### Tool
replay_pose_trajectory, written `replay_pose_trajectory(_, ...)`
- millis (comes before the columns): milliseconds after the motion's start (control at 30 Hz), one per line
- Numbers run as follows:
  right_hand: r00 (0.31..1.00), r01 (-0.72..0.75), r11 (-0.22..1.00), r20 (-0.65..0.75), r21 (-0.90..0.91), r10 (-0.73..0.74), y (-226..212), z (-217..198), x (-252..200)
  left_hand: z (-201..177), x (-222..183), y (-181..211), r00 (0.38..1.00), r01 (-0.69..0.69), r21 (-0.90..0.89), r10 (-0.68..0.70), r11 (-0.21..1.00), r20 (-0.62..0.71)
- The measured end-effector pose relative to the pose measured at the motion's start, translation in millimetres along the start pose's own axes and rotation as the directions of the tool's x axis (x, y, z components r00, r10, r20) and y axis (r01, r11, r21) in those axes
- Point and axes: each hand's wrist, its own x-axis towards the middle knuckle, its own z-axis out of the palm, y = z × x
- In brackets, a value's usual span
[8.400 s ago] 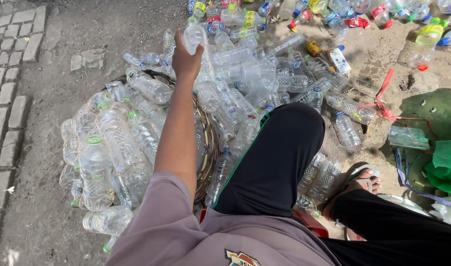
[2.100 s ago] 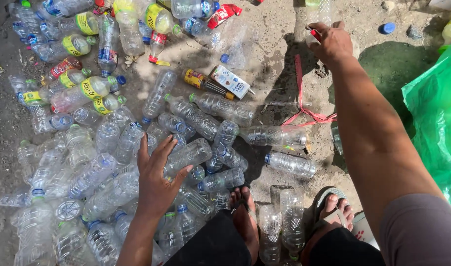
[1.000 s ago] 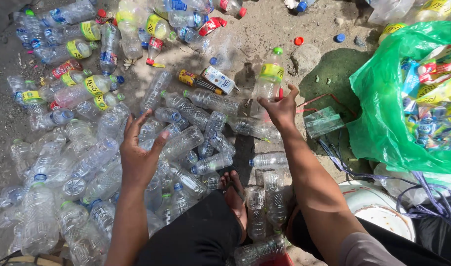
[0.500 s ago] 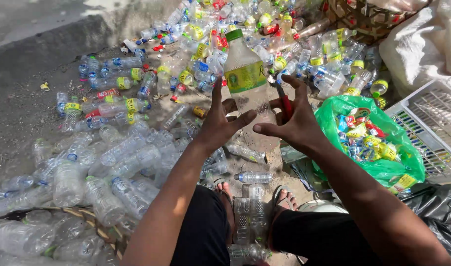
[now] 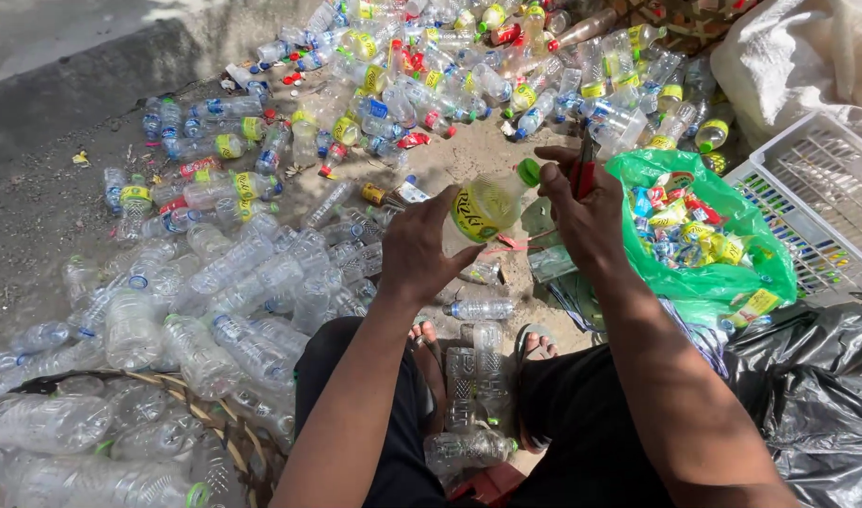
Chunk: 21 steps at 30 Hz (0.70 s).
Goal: Sorting plastic bottles by removing caps and labels for recycling
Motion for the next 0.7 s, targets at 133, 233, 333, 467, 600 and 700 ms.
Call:
replay_pose_trajectory(133, 0.999, 0.038, 0.995, 0.040, -0.096, -0.034, -3.0, -7.9, 7.9, 13.9, 1.8, -11.2, 0.984, -0.173, 0.173, 0.176, 0.970, 0.001)
replay_pose_trajectory(233, 0.986, 0.111, 0.966, 0.144, -0.232, -0.079, 3.2, -25.5, -3.4, 13.4, -6.9, -8.3, 0.979, -0.202, 0.187, 0.191, 0.961, 0.076)
replay_pose_trajectory(333, 0.962, 0.190, 0.943, 0.242, -0.273, -0.124, 2.0, -40.0, -1.2, 8.7, -4.2, -1.5, 0.969, -0.219, 0.162, 0.195, 0.962, 0.152)
replay_pose_trajectory(467, 0.915, 0.248, 0.929, 0.381, -0.275, -0.132, -12.9, -58.8, -6.3, 0.2, -9.1, 17.1, 0.937, -0.194, 0.058, 0.167, 0.979, 0.306)
replay_pose_trajectory(600, 0.910, 0.165, 0.957, 0.412, -0.240, -0.054, -10.0, -84.0, -13.0, 3.5, -7.1, 19.7, 0.904, -0.112, -0.084, 0.136, 0.990, 0.405)
replay_pose_trajectory(700, 0.899, 0.083, 0.979, 0.437, -0.185, 0.007, -10.2, -98.0, -23.0, 5.7, -8.0, 25.9, 0.854, -0.020, -0.166, 0.103, 0.986, 0.509)
